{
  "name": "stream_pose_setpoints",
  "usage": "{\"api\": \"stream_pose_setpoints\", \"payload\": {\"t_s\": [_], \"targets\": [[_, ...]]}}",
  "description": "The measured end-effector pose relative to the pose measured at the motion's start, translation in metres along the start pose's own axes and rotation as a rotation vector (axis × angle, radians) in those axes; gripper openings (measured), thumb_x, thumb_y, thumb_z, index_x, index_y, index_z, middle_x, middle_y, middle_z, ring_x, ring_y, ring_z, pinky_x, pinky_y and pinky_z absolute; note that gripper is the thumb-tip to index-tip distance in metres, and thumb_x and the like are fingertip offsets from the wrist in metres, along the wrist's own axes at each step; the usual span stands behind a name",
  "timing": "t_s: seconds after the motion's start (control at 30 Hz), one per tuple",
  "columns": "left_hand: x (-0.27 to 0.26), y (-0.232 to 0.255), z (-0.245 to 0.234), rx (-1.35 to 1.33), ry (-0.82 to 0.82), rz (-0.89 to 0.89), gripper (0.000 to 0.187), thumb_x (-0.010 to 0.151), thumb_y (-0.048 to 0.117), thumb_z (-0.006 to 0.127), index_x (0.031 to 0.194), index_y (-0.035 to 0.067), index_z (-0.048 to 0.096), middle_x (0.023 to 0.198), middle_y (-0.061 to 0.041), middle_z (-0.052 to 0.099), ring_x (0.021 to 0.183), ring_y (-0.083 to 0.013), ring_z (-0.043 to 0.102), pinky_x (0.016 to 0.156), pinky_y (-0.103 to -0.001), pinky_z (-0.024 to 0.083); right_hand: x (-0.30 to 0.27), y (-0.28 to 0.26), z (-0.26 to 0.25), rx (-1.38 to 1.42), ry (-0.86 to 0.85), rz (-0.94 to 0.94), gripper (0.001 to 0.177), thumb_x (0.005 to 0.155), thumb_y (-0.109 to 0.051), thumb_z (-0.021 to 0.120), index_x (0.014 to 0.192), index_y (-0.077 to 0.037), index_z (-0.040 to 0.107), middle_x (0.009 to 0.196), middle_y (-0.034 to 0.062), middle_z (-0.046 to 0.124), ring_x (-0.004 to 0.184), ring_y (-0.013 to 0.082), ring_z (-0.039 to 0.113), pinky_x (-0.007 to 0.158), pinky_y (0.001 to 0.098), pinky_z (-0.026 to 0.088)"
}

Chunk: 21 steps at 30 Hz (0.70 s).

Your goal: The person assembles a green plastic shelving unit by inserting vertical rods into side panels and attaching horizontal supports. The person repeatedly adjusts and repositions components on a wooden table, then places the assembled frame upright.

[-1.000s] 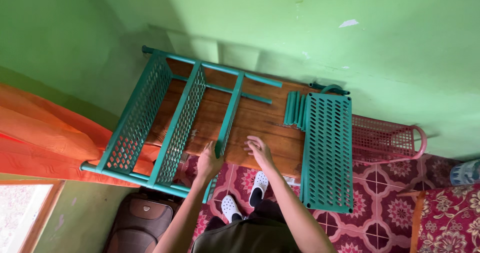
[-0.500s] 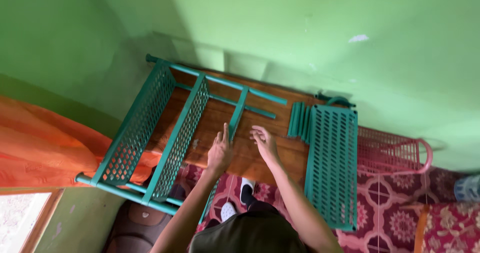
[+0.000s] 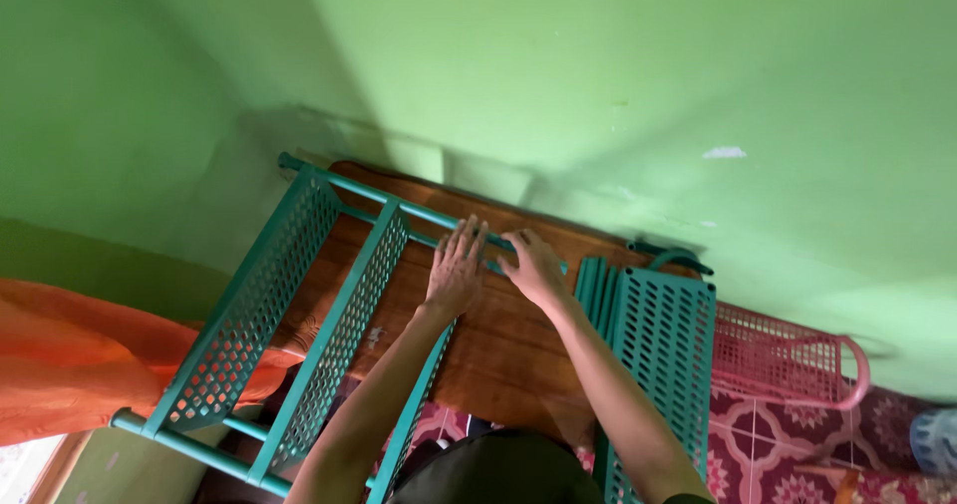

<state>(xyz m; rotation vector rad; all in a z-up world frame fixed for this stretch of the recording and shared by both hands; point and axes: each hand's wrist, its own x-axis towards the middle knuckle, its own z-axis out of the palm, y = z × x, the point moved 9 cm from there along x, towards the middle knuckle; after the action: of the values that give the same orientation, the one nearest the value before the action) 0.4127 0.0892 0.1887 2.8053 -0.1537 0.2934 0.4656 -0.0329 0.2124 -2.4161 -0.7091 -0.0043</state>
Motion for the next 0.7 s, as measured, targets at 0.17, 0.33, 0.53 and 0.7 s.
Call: {"api": "stream_pose_setpoints", "payload": {"t_s": [0.17, 0.33, 0.53, 0.7], "targets": [[0.008, -0.004, 0.008, -0.184, -0.053, -0.101, 0.057, 0.105, 0.024, 0.046, 0.159, 0.015, 0.032, 0.167, -0.009, 0.027, 0.157, -0.0281, 0.018, 0.121, -0.047, 0.031, 0.039, 0.046, 0.051, 0.003, -0.363, 0.137, 0.033, 0.089, -0.031, 0.072, 0.110, -0.006, 0.065, 0.107, 0.0152, 0.070, 0.100, 0.0363, 0.068, 0.082, 0.0492, 0.054], [0.011, -0.006, 0.005, -0.154, -0.057, -0.141, 0.054, 0.104, 0.023, 0.048, 0.158, 0.019, 0.038, 0.165, -0.008, 0.031, 0.157, -0.0259, 0.022, 0.120, -0.044, 0.032, 0.051, 0.057, 0.096, -0.035, -0.499, 0.179, 0.021, 0.092, -0.024, 0.064, 0.103, -0.008, 0.071, 0.093, 0.0206, 0.074, 0.086, 0.0421, 0.072, 0.077, 0.0531, 0.057], [0.019, -0.008, -0.001, -0.137, -0.065, -0.153, 0.059, 0.099, 0.021, 0.052, 0.157, 0.020, 0.038, 0.165, -0.009, 0.031, 0.156, -0.0259, 0.022, 0.122, -0.044, 0.031, 0.053, 0.045, 0.079, -0.187, -0.292, 0.089, 0.019, 0.084, -0.021, 0.070, 0.091, -0.004, 0.075, 0.084, 0.0239, 0.073, 0.076, 0.0438, 0.072, 0.069, 0.0530, 0.059], [0.017, -0.005, 0.001, -0.130, -0.076, -0.155, 0.059, 0.100, 0.022, 0.051, 0.157, 0.021, 0.037, 0.165, -0.008, 0.030, 0.156, -0.0255, 0.021, 0.123, -0.044, 0.029, 0.055, 0.049, 0.082, -0.162, -0.371, 0.099, 0.020, 0.085, -0.023, 0.071, 0.090, -0.003, 0.075, 0.084, 0.0237, 0.073, 0.077, 0.0437, 0.072, 0.071, 0.0528, 0.059]]}}
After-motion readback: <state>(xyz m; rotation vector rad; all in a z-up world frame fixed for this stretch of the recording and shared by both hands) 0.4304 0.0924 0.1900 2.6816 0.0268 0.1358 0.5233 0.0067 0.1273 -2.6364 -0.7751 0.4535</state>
